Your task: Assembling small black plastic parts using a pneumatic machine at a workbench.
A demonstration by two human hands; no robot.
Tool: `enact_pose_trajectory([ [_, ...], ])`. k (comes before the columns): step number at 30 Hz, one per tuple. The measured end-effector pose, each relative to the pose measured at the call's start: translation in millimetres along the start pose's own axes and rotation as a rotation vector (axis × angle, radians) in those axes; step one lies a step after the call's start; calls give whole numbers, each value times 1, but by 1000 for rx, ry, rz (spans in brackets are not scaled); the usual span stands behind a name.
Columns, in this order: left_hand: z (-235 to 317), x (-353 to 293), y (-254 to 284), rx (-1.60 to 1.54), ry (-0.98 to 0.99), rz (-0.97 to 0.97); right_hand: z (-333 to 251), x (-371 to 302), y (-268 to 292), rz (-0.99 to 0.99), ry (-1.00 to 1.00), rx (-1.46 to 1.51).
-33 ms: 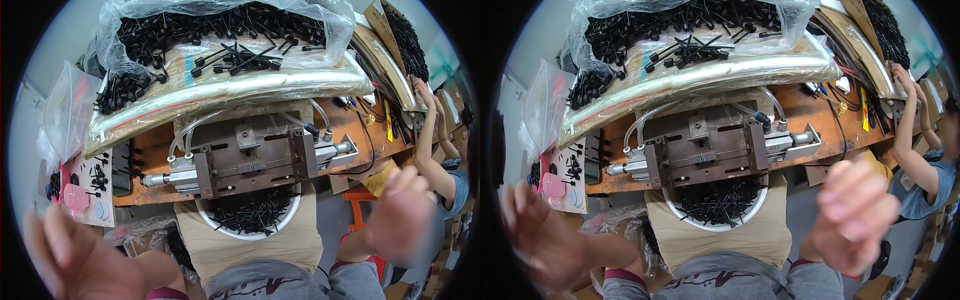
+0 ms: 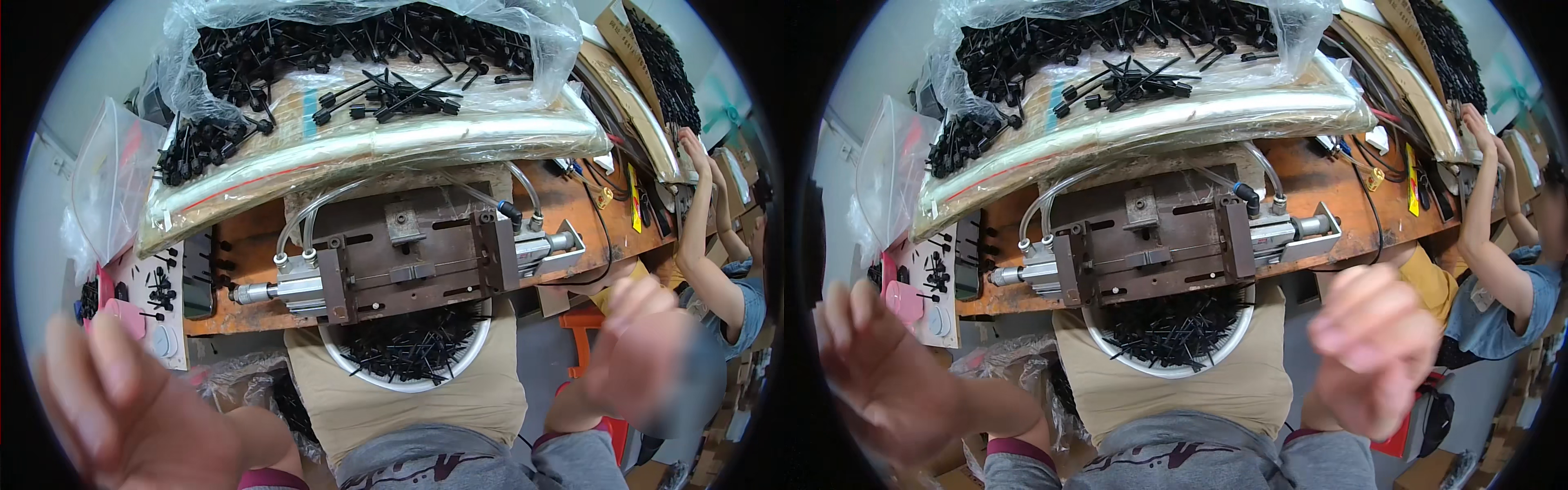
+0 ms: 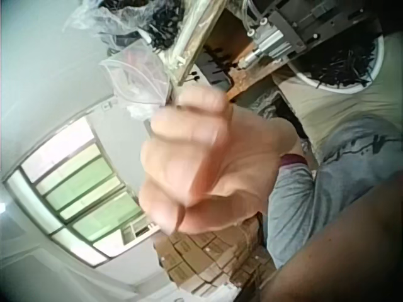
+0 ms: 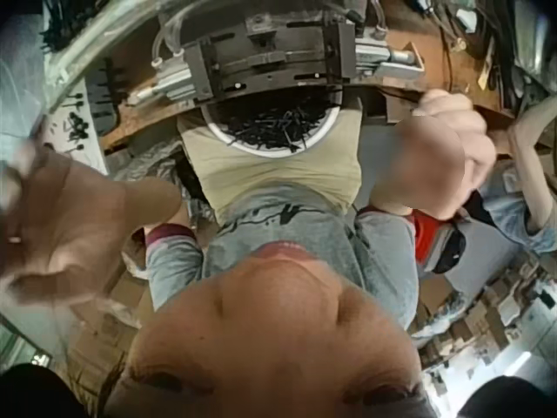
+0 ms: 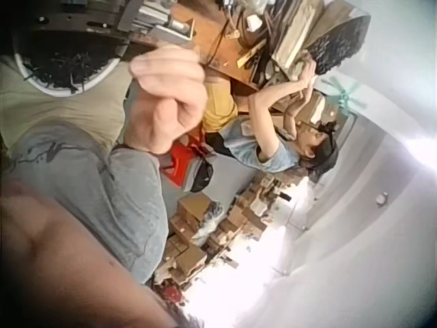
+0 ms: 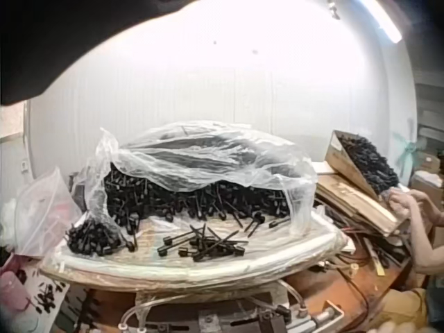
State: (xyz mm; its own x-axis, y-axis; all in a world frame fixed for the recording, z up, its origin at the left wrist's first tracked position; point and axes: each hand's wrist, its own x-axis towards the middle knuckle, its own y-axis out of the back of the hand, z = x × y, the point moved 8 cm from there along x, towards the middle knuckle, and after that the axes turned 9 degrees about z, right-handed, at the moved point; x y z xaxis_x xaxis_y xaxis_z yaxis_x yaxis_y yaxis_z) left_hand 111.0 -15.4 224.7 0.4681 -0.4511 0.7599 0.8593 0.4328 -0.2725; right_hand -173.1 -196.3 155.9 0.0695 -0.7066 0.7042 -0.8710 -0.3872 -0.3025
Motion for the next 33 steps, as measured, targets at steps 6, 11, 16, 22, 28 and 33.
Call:
enact_pose_trajectory([
  [6,-64,-2,-34,460,-27,40,51,-51,-4,-59,-295,-121],
  [11,-150,14,-56,827,-50,-195,63,-69,-27,-283,-385,-162],
  [16,-187,41,-84,1047,-357,-292,61,-86,-49,-410,-276,-233],
  [22,-241,49,-101,1260,-278,-502,62,-103,-51,-538,-200,-321],
  [28,-239,54,-98,1229,-288,-523,64,-106,-39,-493,-166,-303],
  [33,-229,57,-100,1168,-242,-525,65,-111,-36,-476,-147,-278],
])
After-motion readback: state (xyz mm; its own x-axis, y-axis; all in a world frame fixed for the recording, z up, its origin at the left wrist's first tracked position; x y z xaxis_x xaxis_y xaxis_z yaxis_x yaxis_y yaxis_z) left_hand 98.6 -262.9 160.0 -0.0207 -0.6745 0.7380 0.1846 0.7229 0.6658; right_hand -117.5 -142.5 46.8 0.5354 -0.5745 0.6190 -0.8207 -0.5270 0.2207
